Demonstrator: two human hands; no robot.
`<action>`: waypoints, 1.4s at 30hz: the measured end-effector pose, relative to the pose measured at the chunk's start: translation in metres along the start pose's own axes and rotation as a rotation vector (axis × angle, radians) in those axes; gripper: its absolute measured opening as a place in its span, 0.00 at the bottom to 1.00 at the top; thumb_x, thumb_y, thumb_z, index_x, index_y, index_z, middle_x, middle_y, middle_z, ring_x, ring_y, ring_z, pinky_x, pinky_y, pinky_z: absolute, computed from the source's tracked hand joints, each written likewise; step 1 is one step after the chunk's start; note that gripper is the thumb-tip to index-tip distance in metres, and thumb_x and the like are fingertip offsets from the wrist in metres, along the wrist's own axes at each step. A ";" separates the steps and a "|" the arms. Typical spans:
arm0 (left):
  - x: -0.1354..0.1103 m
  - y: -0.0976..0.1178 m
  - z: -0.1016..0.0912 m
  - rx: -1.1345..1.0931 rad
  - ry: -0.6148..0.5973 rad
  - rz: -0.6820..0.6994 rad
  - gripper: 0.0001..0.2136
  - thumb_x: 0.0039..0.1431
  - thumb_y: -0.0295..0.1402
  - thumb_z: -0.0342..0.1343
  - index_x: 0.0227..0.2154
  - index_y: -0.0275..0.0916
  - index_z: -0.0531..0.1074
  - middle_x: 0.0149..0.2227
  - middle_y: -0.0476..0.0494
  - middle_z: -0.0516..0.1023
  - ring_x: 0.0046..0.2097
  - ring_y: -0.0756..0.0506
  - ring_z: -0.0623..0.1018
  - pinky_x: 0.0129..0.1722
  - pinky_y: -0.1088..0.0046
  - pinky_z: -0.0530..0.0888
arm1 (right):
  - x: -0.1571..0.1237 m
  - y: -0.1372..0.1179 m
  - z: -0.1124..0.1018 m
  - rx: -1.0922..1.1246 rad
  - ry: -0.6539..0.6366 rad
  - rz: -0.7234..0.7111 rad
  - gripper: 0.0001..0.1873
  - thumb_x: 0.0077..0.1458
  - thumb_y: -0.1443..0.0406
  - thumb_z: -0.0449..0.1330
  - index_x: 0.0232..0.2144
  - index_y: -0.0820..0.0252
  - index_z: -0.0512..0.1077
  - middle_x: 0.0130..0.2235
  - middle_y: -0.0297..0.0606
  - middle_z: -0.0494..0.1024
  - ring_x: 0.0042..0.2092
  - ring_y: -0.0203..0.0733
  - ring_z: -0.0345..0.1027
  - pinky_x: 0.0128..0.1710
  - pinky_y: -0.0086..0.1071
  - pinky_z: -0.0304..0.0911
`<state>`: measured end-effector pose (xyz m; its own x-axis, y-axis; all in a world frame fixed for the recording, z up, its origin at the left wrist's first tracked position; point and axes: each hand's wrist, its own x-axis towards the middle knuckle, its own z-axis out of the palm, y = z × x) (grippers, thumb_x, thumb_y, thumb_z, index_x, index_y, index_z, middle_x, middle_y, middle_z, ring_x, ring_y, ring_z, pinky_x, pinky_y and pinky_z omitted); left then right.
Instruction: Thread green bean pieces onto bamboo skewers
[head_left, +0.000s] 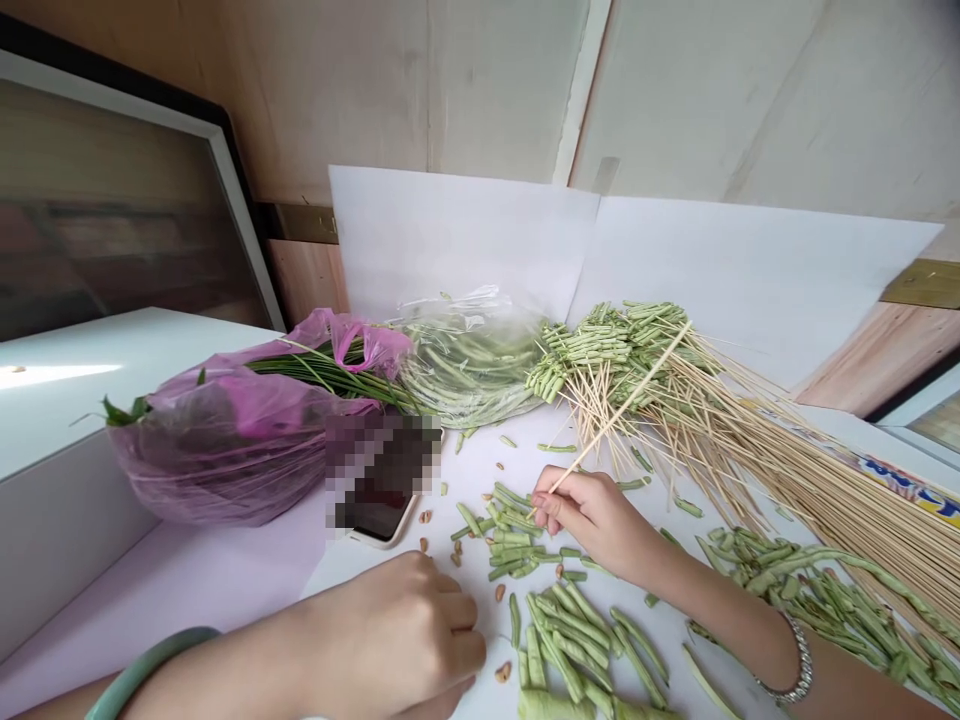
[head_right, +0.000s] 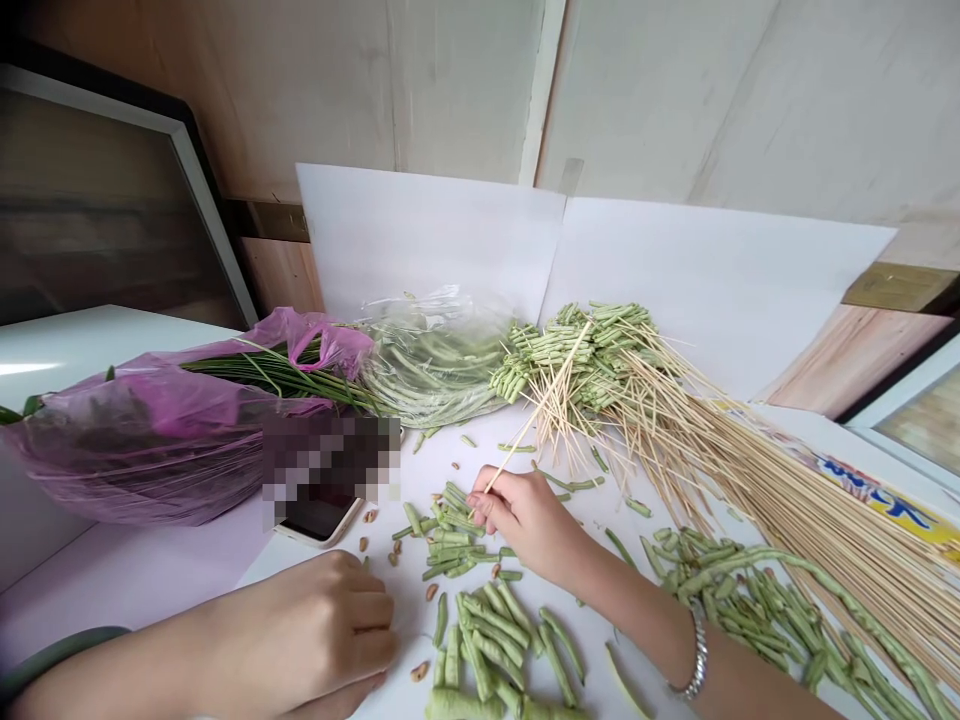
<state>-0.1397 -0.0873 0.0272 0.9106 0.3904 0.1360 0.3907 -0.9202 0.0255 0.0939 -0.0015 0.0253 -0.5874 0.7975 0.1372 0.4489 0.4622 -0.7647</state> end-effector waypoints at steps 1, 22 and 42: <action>0.000 0.000 0.000 -0.004 0.004 -0.001 0.08 0.57 0.29 0.53 0.23 0.39 0.64 0.23 0.48 0.69 0.24 0.48 0.68 0.21 0.67 0.59 | 0.000 0.000 0.000 0.003 -0.002 0.000 0.12 0.60 0.64 0.51 0.25 0.57 0.67 0.25 0.35 0.76 0.27 0.37 0.70 0.29 0.28 0.64; 0.001 0.000 -0.001 -0.029 -0.007 -0.003 0.09 0.58 0.29 0.54 0.23 0.39 0.64 0.24 0.48 0.70 0.24 0.48 0.68 0.21 0.68 0.60 | 0.001 0.009 0.014 0.034 -0.073 0.037 0.12 0.57 0.64 0.52 0.24 0.59 0.68 0.25 0.35 0.74 0.25 0.36 0.67 0.27 0.28 0.62; 0.001 -0.002 0.000 -0.014 0.002 0.012 0.09 0.57 0.30 0.56 0.23 0.40 0.64 0.24 0.48 0.71 0.24 0.48 0.69 0.21 0.68 0.62 | 0.026 -0.001 0.005 -0.036 -0.002 0.080 0.13 0.58 0.62 0.51 0.22 0.58 0.65 0.23 0.33 0.74 0.22 0.35 0.64 0.24 0.28 0.59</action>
<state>-0.1396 -0.0851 0.0276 0.9149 0.3792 0.1383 0.3777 -0.9252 0.0379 0.0746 0.0172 0.0264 -0.5501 0.8317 0.0753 0.5182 0.4107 -0.7502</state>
